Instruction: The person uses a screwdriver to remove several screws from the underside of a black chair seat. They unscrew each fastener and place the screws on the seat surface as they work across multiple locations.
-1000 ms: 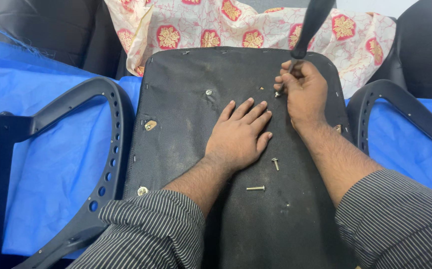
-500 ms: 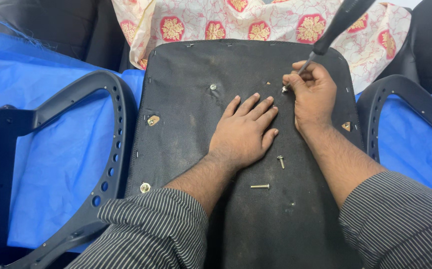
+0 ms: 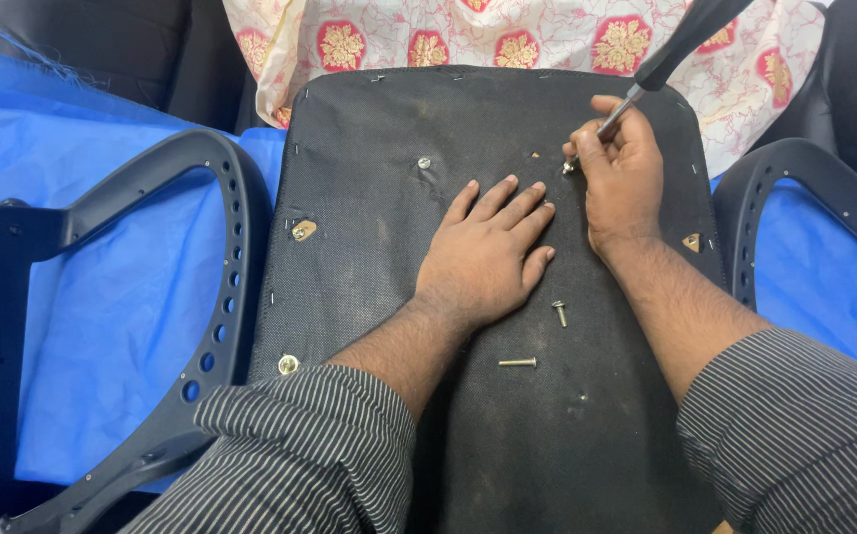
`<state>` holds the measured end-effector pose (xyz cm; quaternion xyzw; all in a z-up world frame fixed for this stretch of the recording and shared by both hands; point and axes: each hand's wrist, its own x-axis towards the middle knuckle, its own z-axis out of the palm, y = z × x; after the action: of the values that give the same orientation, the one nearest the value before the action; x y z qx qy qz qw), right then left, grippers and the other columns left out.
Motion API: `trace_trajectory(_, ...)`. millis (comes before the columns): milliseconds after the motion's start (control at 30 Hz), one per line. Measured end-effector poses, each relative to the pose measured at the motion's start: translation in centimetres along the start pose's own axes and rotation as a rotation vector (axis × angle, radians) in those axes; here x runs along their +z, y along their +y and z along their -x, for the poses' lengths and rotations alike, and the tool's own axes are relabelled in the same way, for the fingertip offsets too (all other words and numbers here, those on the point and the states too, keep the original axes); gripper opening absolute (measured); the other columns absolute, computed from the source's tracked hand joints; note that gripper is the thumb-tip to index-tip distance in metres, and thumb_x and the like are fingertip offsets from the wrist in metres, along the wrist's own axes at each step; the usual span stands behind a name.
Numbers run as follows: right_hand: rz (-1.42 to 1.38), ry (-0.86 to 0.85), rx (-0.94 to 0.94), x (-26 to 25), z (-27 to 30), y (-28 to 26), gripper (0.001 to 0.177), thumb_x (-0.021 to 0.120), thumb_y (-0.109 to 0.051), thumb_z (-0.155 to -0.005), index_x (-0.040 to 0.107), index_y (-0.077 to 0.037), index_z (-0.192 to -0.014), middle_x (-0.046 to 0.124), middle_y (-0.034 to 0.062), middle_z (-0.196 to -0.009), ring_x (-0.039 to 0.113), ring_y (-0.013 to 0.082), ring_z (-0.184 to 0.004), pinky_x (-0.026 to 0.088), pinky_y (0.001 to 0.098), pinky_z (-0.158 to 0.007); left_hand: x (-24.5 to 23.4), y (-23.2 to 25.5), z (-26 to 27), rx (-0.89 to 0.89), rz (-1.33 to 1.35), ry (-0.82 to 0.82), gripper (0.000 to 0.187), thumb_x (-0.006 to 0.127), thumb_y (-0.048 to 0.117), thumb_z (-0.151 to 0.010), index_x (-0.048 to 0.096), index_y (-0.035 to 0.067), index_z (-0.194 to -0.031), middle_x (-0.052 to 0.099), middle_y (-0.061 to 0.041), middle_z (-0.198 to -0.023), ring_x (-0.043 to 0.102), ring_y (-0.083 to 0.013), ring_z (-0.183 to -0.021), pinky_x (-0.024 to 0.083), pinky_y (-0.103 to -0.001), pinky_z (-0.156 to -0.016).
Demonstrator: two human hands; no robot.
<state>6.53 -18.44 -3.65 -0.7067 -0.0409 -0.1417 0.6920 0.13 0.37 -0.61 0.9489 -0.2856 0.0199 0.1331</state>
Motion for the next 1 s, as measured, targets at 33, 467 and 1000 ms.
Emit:
trace_trajectory(33,0.022,-0.009,-0.010,-0.02,-0.11,0.01,0.029,0.058,0.004,-0.109,0.053,0.001,-0.138,0.062,0.0039,-0.105,0.065,0.0096,-0.096,0.059,0.0246,-0.089,-0.02,0.00,-0.01,0.001,-0.001,0.003,0.054,0.042,0.048,-0.102,0.050,0.020,-0.147,0.041,-0.001,-0.160,0.030,-0.0216,-0.150,0.016,-0.052,-0.125)
trace_trajectory(467,0.062,0.061,0.034,0.10,-0.18,-0.41,0.026,0.058,0.008,-0.101,0.066,-0.001,-0.124,0.071,0.0050,-0.107,0.072,0.0120,-0.096,0.060,0.0246,-0.088,0.17,0.03,0.04,0.001,0.009,0.031,0.053,0.043,0.047,-0.102,0.050,0.020,-0.147,0.042,-0.001,-0.160,0.031,-0.0218,-0.150,0.017,-0.052,-0.125)
trace_trajectory(1000,0.190,0.016,-0.042,-0.13,0.24,-0.24,0.021,0.071,0.003,-0.104,0.069,-0.001,-0.125,0.061,0.0016,-0.106,0.057,0.0065,-0.090,0.052,0.0206,-0.083,-0.07,0.03,-0.09,-0.004,0.009,-0.023,0.054,0.040,0.048,-0.102,0.048,0.022,-0.148,0.039,0.000,-0.160,0.028,-0.0210,-0.151,0.015,-0.052,-0.125)
